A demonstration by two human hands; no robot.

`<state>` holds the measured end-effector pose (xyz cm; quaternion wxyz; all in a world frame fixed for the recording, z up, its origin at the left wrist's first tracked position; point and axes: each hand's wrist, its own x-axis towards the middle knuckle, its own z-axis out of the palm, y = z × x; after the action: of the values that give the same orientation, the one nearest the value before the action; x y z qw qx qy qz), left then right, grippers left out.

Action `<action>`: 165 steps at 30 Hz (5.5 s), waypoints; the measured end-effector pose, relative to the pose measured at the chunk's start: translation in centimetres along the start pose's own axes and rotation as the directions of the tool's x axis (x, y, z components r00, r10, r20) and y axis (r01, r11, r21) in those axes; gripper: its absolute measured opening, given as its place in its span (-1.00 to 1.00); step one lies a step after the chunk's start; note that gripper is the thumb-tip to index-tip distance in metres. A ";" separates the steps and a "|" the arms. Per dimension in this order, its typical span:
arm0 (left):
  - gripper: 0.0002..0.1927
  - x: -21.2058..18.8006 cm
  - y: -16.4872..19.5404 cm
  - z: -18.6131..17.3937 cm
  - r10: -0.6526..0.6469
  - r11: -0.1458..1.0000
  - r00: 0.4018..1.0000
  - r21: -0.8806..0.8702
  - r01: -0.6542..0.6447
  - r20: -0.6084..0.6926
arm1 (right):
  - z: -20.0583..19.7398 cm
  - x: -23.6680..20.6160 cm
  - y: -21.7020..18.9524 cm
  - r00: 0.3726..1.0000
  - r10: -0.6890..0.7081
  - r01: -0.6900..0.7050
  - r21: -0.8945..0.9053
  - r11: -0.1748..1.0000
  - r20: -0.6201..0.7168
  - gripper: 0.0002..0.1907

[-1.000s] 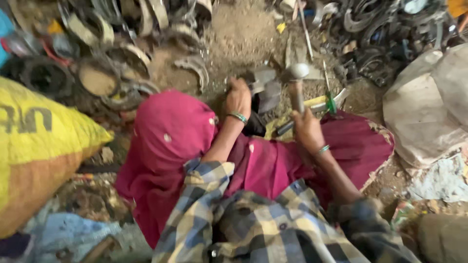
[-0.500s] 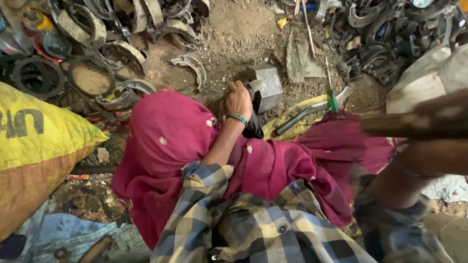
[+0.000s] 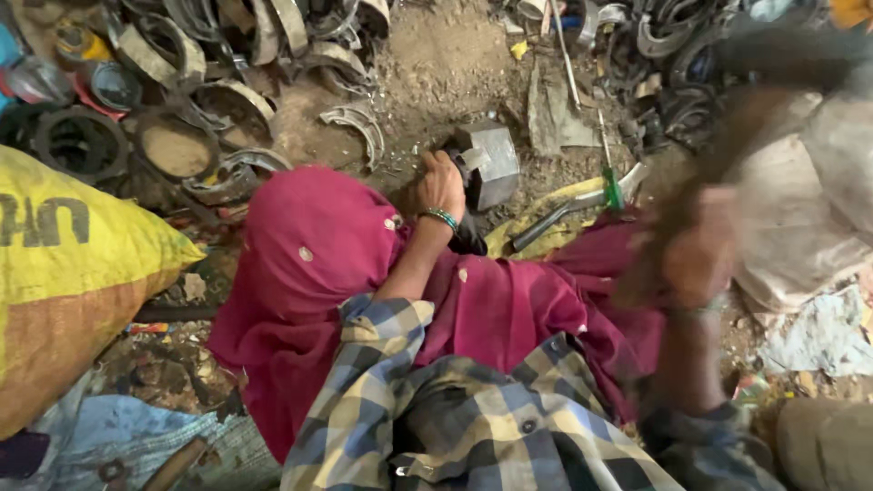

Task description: The person sits on the ground in a scrap yard and hammers metal parts against a small anvil block to break or flatten them. They hold each piece on the anvil, strike it with a hammer, use a punch tool on some pieces, and set worked pieces aside among the surrounding scrap.

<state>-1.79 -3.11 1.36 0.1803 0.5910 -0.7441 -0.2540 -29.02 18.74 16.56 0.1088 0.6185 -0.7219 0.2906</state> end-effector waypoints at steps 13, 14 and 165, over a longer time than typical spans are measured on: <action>-0.90 0.3 -0.4 -0.6 -0.093 0.996 0.994 0.008 0.093 0.063 | 11.4 0.0 -7.1 0.682 0.448 -0.549 -0.001 0.836 0.578 -0.62; -0.91 0.2 -0.6 -0.7 -0.063 0.998 0.996 0.026 0.061 0.062 | 12.1 -0.4 -6.6 0.673 0.502 -0.625 0.054 0.779 0.543 -0.61; -0.82 -0.2 -1.9 1.1 -0.005 0.999 1.000 0.044 0.004 0.029 | 10.7 2.5 -13.6 0.757 0.329 -0.543 0.262 0.798 0.565 -0.61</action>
<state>-0.88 -3.09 -0.60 0.1558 0.5929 -0.7507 -0.2464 -14.42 9.79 13.10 -0.2835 0.4895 -0.7736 0.2856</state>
